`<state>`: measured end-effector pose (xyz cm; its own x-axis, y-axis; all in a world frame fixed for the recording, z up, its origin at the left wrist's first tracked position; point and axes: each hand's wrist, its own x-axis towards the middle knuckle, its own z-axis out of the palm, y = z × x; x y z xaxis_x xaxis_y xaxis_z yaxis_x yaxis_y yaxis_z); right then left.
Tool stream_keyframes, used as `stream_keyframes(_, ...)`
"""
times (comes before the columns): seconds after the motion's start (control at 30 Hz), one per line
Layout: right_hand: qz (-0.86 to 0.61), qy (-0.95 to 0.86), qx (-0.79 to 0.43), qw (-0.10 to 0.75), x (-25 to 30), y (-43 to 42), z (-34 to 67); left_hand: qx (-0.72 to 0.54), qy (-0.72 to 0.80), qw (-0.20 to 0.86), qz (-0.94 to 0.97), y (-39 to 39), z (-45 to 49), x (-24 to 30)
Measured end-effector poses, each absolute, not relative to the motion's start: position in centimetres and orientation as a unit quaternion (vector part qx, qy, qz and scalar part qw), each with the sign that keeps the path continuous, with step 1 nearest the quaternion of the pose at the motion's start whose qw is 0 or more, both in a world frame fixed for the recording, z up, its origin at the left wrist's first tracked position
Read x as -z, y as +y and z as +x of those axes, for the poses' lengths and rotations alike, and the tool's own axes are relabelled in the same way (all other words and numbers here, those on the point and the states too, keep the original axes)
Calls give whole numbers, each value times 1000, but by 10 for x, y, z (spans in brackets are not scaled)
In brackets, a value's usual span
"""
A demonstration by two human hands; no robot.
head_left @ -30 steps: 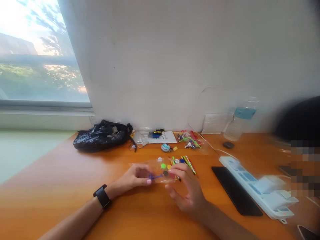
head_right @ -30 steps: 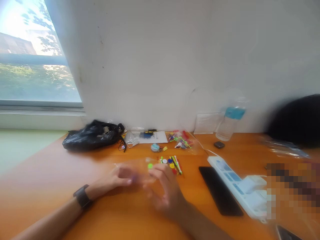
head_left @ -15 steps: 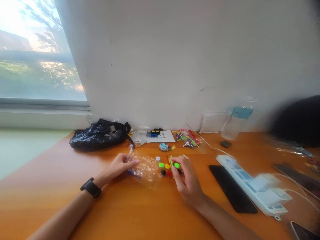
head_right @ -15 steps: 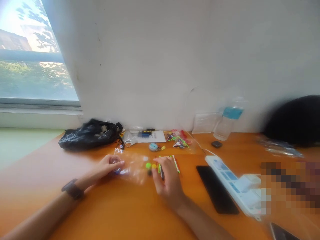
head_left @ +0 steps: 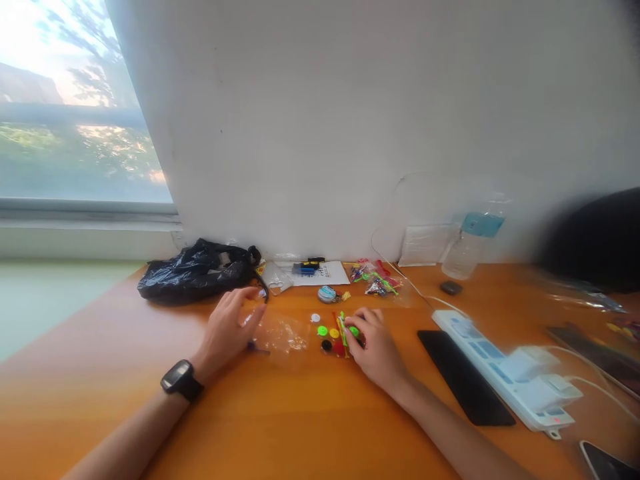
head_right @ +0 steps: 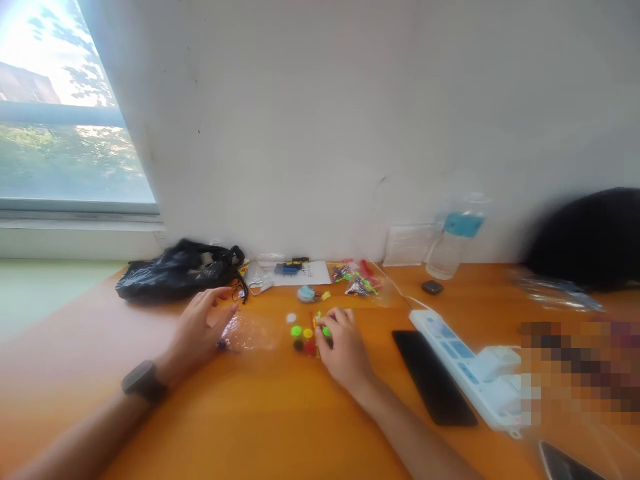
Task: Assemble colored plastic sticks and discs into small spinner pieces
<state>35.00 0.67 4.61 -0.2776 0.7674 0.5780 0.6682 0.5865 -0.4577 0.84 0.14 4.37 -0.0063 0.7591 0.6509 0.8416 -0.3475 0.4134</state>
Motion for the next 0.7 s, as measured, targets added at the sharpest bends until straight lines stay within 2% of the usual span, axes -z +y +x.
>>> stream_keyframes(0.2, -459, -818, -40, 345, -43, 5, 351, 291, -366, 11, -884, -37, 55, -61)
stream_keyframes(0.33, -464, -826, -37, 318, -47, 1, 350, 231, -318, -10, -919, -44, 65, -63)
stream_keyframes(0.7, -454, -838, -42, 299, -49, 1, 349, 293, -331, 13, -897, -41, 61, -62)
